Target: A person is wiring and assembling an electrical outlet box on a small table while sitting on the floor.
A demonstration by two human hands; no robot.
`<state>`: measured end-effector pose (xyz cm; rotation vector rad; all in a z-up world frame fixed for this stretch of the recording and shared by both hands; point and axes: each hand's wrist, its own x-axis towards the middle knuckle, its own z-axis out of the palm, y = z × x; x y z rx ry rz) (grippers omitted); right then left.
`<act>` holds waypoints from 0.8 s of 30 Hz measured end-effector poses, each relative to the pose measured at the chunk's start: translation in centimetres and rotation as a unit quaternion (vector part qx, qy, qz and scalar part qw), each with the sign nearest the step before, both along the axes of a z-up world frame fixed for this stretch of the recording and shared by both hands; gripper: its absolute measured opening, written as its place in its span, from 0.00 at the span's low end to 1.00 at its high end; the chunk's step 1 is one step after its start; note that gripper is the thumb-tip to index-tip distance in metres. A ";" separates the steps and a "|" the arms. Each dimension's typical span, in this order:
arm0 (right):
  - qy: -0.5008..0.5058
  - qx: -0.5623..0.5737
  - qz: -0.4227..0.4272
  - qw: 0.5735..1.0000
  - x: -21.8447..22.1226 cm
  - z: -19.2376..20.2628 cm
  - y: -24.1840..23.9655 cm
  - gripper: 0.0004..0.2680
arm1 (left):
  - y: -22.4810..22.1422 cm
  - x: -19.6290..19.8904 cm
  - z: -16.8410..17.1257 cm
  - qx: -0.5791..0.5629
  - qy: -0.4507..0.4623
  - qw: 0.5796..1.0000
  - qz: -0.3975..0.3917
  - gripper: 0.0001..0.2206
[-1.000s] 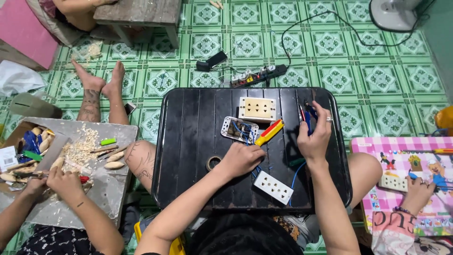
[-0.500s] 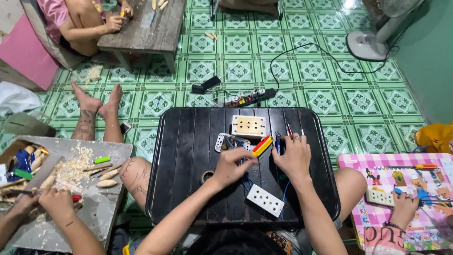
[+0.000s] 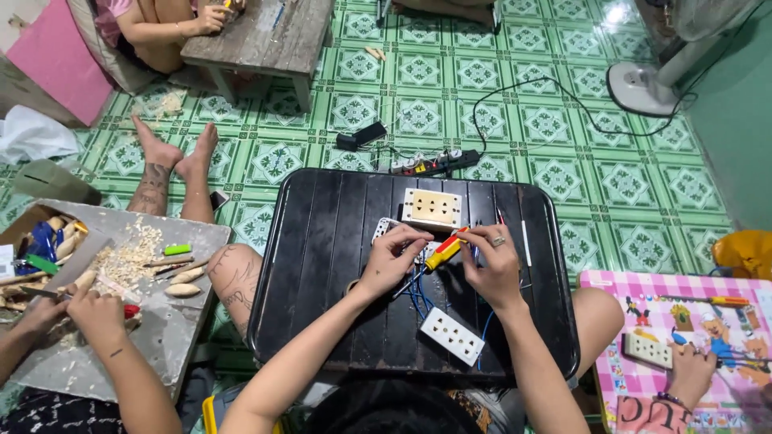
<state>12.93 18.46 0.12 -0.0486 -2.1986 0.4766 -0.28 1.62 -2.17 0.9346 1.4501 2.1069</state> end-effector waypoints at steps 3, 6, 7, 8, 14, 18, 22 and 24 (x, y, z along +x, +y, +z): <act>0.041 0.024 0.047 0.998 -0.4 -0.8 -0.7 0.13 | -0.6 0.9 1.3 0.007 0.012 1.000 -0.005 0.07; 0.077 0.069 0.057 0.993 -0.9 -0.7 -1.1 0.13 | -0.4 1.0 1.7 0.000 0.020 1.000 -0.013 0.06; 0.078 0.071 0.056 0.993 -0.9 -0.8 -1.1 0.13 | -0.3 1.2 1.7 0.001 0.021 1.000 -0.014 0.06; 0.081 0.071 0.056 0.993 -0.8 -0.9 -1.2 0.11 | -0.2 1.4 1.6 -0.003 0.026 0.999 -0.018 0.06; 0.081 0.113 0.065 0.988 -0.3 0.5 -1.0 0.09 | -0.3 1.8 1.6 -0.025 0.072 0.997 -0.008 0.04; 0.078 0.150 0.074 0.983 -0.1 1.1 -1.2 0.09 | -0.5 2.2 2.1 -0.031 0.087 0.996 0.001 0.04; 0.074 0.158 0.070 0.982 0.1 0.8 -1.3 0.08 | 0.2 1.7 0.0 -0.030 0.103 0.994 0.008 0.04; 0.073 0.156 0.062 0.983 0.0 0.7 -1.2 0.07 | 0.4 1.5 -0.4 -0.034 0.133 0.990 0.026 0.04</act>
